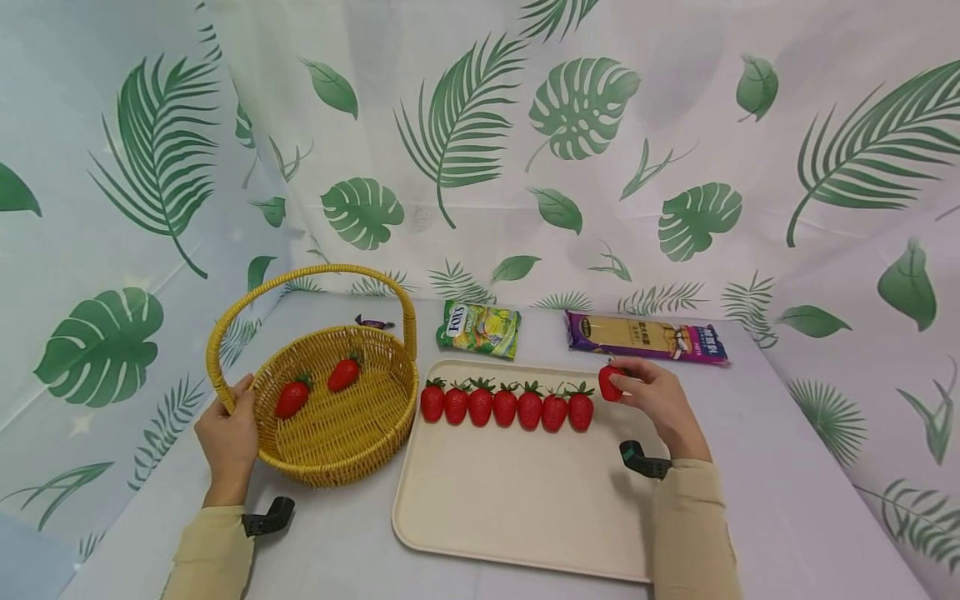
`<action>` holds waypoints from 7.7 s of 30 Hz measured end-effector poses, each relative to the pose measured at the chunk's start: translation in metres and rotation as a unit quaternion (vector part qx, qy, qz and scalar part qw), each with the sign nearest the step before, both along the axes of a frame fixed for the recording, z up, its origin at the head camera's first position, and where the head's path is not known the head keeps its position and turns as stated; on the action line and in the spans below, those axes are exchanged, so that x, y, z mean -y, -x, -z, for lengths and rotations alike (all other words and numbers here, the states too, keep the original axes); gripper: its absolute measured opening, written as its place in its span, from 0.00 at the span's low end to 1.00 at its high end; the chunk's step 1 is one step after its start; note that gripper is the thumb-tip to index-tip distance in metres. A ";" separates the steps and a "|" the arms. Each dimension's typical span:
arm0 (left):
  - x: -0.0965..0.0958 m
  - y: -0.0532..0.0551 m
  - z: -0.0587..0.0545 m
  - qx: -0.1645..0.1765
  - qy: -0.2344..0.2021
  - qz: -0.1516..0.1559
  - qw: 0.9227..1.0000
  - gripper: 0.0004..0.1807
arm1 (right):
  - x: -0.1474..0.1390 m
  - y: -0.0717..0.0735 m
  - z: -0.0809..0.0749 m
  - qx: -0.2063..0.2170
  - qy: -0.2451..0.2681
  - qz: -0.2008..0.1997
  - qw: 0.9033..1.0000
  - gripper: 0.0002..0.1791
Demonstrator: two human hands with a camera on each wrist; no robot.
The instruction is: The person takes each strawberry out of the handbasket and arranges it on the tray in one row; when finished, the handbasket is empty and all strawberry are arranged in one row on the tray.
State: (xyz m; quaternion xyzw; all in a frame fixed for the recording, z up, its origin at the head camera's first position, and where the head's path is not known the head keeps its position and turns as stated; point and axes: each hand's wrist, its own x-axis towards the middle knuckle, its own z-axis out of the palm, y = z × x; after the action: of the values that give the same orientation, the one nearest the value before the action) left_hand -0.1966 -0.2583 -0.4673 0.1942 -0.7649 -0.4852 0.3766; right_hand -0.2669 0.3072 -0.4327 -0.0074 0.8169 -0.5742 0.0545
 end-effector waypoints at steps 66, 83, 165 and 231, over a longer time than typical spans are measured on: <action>0.000 0.002 0.001 -0.003 0.004 -0.005 1.000 0.16 | 0.019 0.004 0.003 -0.051 -0.045 0.089 0.994 0.28; 0.000 0.001 0.001 -0.005 -0.003 -0.003 1.000 0.16 | 0.187 0.017 -0.042 -0.108 -0.087 -0.187 0.973 0.13; -0.004 0.000 0.004 -0.006 0.003 -0.006 1.000 0.16 | 0.388 0.058 0.014 0.046 -0.111 -0.424 0.898 0.15; 0.000 -0.002 0.002 -0.008 -0.001 0.012 1.000 0.17 | 0.273 0.004 -0.033 -0.063 0.031 -0.328 0.942 0.13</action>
State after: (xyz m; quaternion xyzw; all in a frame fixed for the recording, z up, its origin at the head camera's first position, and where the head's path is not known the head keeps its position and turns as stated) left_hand -0.1951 -0.2579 -0.4697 0.1816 -0.7638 -0.4918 0.3765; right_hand -0.2712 0.0341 -0.3998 -0.3129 0.7525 -0.5482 0.1879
